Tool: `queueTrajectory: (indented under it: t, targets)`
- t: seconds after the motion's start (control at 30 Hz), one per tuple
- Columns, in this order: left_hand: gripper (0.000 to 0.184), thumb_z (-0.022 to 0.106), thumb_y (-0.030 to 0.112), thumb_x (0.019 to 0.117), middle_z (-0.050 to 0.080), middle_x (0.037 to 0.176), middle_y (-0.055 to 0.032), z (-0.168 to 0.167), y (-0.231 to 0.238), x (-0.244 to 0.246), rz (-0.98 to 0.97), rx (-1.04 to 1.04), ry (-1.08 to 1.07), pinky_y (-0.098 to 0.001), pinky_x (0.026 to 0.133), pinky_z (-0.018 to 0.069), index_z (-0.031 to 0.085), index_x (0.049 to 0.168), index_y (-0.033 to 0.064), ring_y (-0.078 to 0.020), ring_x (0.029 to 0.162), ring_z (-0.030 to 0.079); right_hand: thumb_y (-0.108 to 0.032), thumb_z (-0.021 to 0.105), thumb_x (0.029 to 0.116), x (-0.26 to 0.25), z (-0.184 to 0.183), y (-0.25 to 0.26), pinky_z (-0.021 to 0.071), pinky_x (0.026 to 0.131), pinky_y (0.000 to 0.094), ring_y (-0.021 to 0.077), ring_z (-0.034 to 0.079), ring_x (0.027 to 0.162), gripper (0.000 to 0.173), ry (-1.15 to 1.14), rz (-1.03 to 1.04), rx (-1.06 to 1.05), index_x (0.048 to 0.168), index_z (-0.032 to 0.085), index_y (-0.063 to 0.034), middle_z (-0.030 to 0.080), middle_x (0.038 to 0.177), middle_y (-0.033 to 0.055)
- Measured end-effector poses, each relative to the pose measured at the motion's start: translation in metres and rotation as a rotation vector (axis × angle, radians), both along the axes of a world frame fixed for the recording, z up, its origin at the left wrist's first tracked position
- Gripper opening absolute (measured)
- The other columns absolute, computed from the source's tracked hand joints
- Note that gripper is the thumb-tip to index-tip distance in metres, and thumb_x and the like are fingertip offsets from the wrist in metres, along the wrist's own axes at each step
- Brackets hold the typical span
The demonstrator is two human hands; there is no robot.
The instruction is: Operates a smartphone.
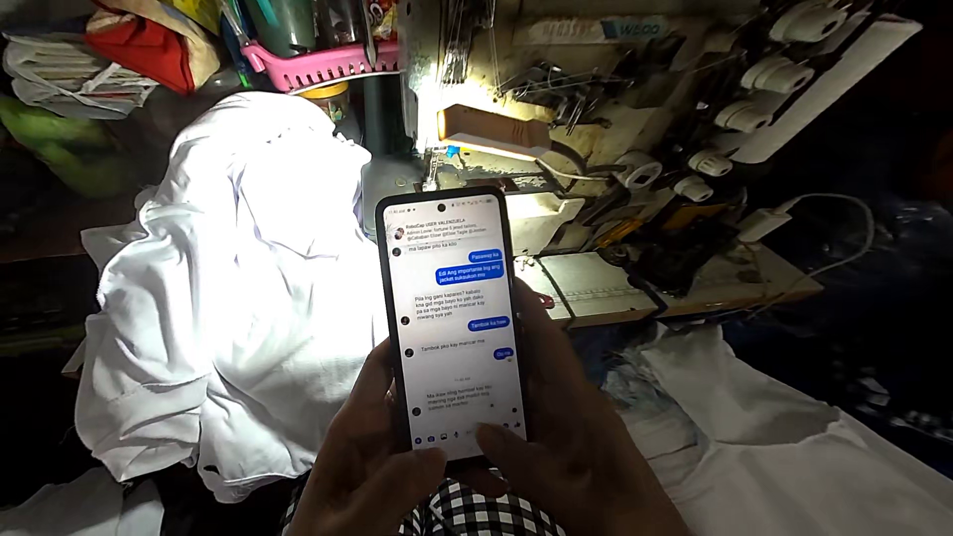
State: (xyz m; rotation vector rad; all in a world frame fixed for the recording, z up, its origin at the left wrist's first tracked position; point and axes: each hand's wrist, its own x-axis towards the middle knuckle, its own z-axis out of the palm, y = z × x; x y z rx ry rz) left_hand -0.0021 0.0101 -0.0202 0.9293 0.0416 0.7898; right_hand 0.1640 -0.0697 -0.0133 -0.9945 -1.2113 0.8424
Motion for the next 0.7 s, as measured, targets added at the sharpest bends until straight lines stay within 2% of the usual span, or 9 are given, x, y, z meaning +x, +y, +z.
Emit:
queueTrajectory:
  t: [0.27,0.37,0.47,0.7]
  targets:
    - [0.064,0.049,-0.011,0.0908,0.064,0.134,-0.0019,0.001,-0.001,-0.001,0.005,0.002,0.020,-0.0398,0.096,0.0588,0.031,0.149,0.0078,-0.0168,0.118,0.066,-0.004,0.065,0.0926,0.003,0.000,-0.002,0.0552,0.104,0.0319,0.0140,0.057,0.130,0.092,-0.045,0.007,0.029,0.164,0.007,-0.0069,0.047,0.153,0.0103]
    - [0.063,0.050,-0.011,0.0911,0.065,0.133,-0.0031,0.002,-0.002,-0.001,0.010,-0.016,0.019,-0.0412,0.096,0.0592,0.032,0.149,0.0080,-0.0183,0.117,0.067,0.003,0.061,0.0906,0.001,0.001,-0.002,0.0583,0.100,0.0339,0.0160,0.060,0.127,0.092,0.011,0.027,0.024,0.164,0.006,-0.0072,0.049,0.150,0.0107]
    - [0.063,0.050,-0.011,0.0914,0.064,0.135,-0.0037,0.002,-0.002,-0.001,0.005,-0.017,0.017,-0.0417,0.094,0.0596,0.031,0.149,0.0075,-0.0190,0.118,0.067,0.004,0.060,0.0906,-0.002,0.001,-0.002,0.0602,0.095,0.0343,0.0168,0.061,0.125,0.090,0.045,0.024,0.034,0.163,0.009,-0.0086,0.050,0.149,0.0104]
    - [0.063,0.051,-0.010,0.0930,0.063,0.136,-0.0037,0.000,-0.002,0.000,-0.010,-0.003,-0.012,-0.0416,0.096,0.0589,0.031,0.150,0.0086,-0.0191,0.119,0.066,0.001,0.060,0.0924,-0.013,0.007,-0.002,0.0592,0.095,0.0295,0.0122,0.064,0.119,0.084,0.049,-0.112,-0.007,0.162,0.013,-0.0038,0.056,0.142,0.0094]
